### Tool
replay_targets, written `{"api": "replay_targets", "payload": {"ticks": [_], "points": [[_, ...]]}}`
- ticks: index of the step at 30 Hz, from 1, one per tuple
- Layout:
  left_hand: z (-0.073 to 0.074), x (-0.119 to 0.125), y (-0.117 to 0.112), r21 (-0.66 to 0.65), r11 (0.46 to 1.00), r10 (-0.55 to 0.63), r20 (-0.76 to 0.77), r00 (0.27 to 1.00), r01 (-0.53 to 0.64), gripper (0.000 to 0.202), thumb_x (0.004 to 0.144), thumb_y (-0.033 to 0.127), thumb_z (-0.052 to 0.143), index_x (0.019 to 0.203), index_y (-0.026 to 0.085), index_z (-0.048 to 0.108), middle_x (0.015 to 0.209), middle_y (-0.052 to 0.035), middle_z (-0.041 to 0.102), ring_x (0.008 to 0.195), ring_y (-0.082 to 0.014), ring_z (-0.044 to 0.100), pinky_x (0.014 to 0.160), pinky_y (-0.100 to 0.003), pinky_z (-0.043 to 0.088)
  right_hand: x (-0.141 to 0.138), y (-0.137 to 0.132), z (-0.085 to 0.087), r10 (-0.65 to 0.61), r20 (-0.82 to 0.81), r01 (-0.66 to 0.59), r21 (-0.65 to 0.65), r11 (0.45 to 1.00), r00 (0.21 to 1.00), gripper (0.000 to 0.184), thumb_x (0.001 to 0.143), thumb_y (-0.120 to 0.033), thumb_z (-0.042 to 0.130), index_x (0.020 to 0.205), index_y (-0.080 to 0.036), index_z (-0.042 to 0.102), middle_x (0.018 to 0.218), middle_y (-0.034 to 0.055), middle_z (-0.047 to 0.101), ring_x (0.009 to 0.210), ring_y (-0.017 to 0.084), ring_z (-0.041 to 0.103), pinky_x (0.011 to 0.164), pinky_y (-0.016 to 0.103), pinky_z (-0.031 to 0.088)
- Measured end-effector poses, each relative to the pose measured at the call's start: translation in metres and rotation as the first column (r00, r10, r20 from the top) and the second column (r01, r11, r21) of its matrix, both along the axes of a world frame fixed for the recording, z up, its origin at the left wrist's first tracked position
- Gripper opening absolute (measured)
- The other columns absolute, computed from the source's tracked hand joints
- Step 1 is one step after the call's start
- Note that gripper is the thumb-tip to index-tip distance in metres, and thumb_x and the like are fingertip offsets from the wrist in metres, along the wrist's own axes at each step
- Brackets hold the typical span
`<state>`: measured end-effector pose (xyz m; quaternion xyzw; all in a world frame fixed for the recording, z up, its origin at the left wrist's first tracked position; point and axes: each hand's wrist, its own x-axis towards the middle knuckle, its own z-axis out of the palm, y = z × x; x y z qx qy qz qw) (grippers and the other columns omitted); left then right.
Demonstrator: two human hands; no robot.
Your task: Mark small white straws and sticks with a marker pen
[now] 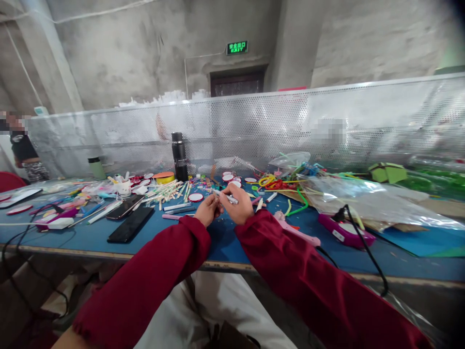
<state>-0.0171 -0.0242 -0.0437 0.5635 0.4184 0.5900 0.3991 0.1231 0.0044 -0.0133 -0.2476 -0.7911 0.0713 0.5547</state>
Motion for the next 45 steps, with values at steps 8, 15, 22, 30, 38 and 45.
{"api": "replay_targets", "payload": {"ticks": [8, 15, 22, 30, 38, 45], "points": [[0.0016, 0.0004, -0.0018, -0.012, 1.0, 0.014, -0.012, 1.0, -0.014, 0.034, 0.092, 0.049, 0.059, 0.082, 0.019, 0.047, 0.06, 0.0051, 0.054, 0.04, -0.0051, 0.039, 0.041, -0.02, 0.024, -0.0008, -0.0025, 0.0001, -0.003, 0.004, 0.003, 0.001, 1.0, 1.0, 0.014, 0.087, -0.03, 0.057, 0.074, -0.024, 0.054, 0.069, -0.0009, 0.064, 0.067, 0.017, 0.057, 0.065, 0.03, 0.04], [0.0034, 0.0009, -0.0035, -0.038, 0.999, 0.037, -0.003, 0.999, -0.037, 0.032, 0.092, 0.047, 0.06, 0.084, 0.019, 0.047, 0.061, 0.0051, 0.055, 0.041, -0.0053, 0.04, 0.041, -0.019, 0.023, -0.0003, -0.0018, 0.0008, -0.02, 0.017, 0.02, 0.012, 1.0, 1.0, 0.015, 0.087, -0.031, 0.056, 0.074, -0.024, 0.054, 0.07, -0.0005, 0.064, 0.067, 0.017, 0.057, 0.066, 0.031, 0.039], [0.0034, -0.0006, -0.0028, -0.045, 0.998, 0.036, 0.036, 0.999, -0.035, 0.031, 0.092, 0.047, 0.061, 0.086, 0.019, 0.048, 0.061, 0.0039, 0.058, 0.041, -0.0056, 0.04, 0.04, -0.019, 0.023, 0.0008, -0.0012, 0.0018, -0.04, -0.024, 0.04, 0.004, 0.999, 0.999, 0.017, 0.089, -0.031, 0.055, 0.073, -0.025, 0.052, 0.07, 0.0002, 0.064, 0.066, 0.017, 0.056, 0.064, 0.031, 0.038], [0.0019, 0.0, -0.0022, -0.03, 0.999, 0.03, 0.031, 0.999, -0.029, 0.031, 0.092, 0.046, 0.061, 0.086, 0.019, 0.048, 0.06, 0.0047, 0.056, 0.04, -0.005, 0.039, 0.04, -0.019, 0.023, -0.0004, 0.0002, 0.0001, -0.03, 0.005, 0.03, 0.015, 0.999, 1.0, 0.015, 0.089, -0.031, 0.056, 0.076, -0.025, 0.055, 0.072, 0.0005, 0.066, 0.067, 0.018, 0.057, 0.065, 0.031, 0.038], [0.0023, -0.0002, -0.0018, -0.037, 0.999, 0.024, 0.039, 0.999, -0.022, 0.036, 0.089, 0.051, 0.064, 0.084, 0.02, 0.047, 0.06, 0.0049, 0.056, 0.04, -0.0054, 0.039, 0.04, -0.02, 0.021, -0.0005, -0.0012, 0.0001, -0.021, 0.007, 0.021, 0.004, 1.0, 1.0, 0.014, 0.089, -0.032, 0.056, 0.077, -0.025, 0.056, 0.073, 0.0005, 0.066, 0.07, 0.018, 0.059, 0.067, 0.031, 0.039], [0.003, -0.0005, -0.0021, -0.049, 0.999, 0.024, 0.043, 0.999, -0.022, 0.034, 0.09, 0.05, 0.063, 0.085, 0.02, 0.048, 0.061, 0.0041, 0.059, 0.04, -0.0053, 0.039, 0.041, -0.02, 0.022, 0.0005, 0.0004, 0.0013, -0.056, -0.023, 0.056, 0.011, 0.998, 0.998, 0.017, 0.09, -0.032, 0.054, 0.075, -0.025, 0.054, 0.073, 0.0011, 0.066, 0.068, 0.018, 0.058, 0.065, 0.031, 0.039]]}}
